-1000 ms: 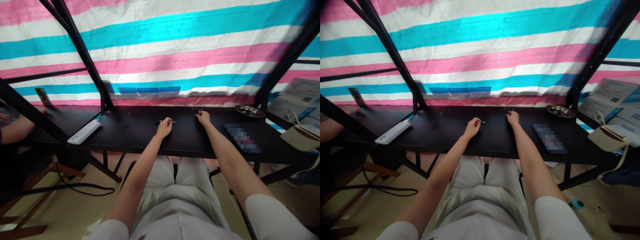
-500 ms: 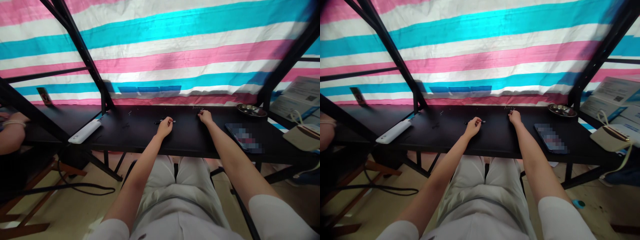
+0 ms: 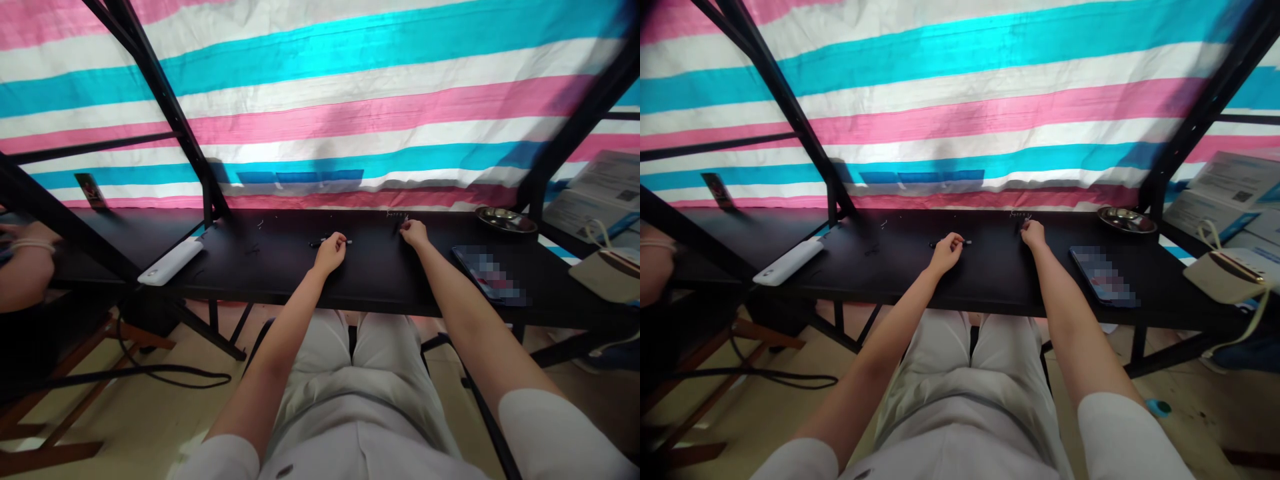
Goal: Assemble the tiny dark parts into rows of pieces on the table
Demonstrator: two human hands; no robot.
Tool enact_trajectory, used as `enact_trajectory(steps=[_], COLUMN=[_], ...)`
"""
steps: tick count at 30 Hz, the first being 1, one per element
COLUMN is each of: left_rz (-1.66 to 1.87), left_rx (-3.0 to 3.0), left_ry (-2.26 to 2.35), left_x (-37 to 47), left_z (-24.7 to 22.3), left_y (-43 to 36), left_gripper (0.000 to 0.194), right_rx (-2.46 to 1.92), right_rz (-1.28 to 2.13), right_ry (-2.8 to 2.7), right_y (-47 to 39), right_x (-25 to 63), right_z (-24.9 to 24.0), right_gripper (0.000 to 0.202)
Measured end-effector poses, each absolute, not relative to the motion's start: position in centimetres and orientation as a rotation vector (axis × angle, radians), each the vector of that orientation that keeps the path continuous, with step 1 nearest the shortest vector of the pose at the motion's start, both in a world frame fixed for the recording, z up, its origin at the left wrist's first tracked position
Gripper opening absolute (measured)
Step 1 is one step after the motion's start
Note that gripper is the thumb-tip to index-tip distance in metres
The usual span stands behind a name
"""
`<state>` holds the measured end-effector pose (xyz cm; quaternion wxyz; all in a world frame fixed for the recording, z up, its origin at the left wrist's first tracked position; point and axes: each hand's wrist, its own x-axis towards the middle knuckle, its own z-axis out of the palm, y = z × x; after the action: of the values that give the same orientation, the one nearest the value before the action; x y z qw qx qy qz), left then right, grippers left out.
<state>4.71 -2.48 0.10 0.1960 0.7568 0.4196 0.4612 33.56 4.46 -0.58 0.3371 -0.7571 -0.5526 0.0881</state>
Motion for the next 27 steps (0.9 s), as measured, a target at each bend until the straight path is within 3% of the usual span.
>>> enact_trajectory(steps=[13, 21, 27], left_rz=[1.286, 1.161, 0.952], left_rx=[2.147, 2.278, 2.332], left_ry=[1.252, 1.592, 1.621], left_x=[4.7, 4.6, 4.6], left_z=[0.1, 0.3, 0.2], left_y=[-2.4, -2.4, -2.6], left_gripper=[0.014, 0.022, 0.025], right_rx=[-2.009, -2.167, -1.804], right_rz=[0.162, -0.061, 0.144], right_ry=[-1.562, -1.602, -1.737], right_y=[3.9, -0.5, -1.9], right_x=[34.2, 30.8, 24.3], right_z=[-0.5, 1.4, 1.8], right_gripper=[0.016, 0.022, 0.013])
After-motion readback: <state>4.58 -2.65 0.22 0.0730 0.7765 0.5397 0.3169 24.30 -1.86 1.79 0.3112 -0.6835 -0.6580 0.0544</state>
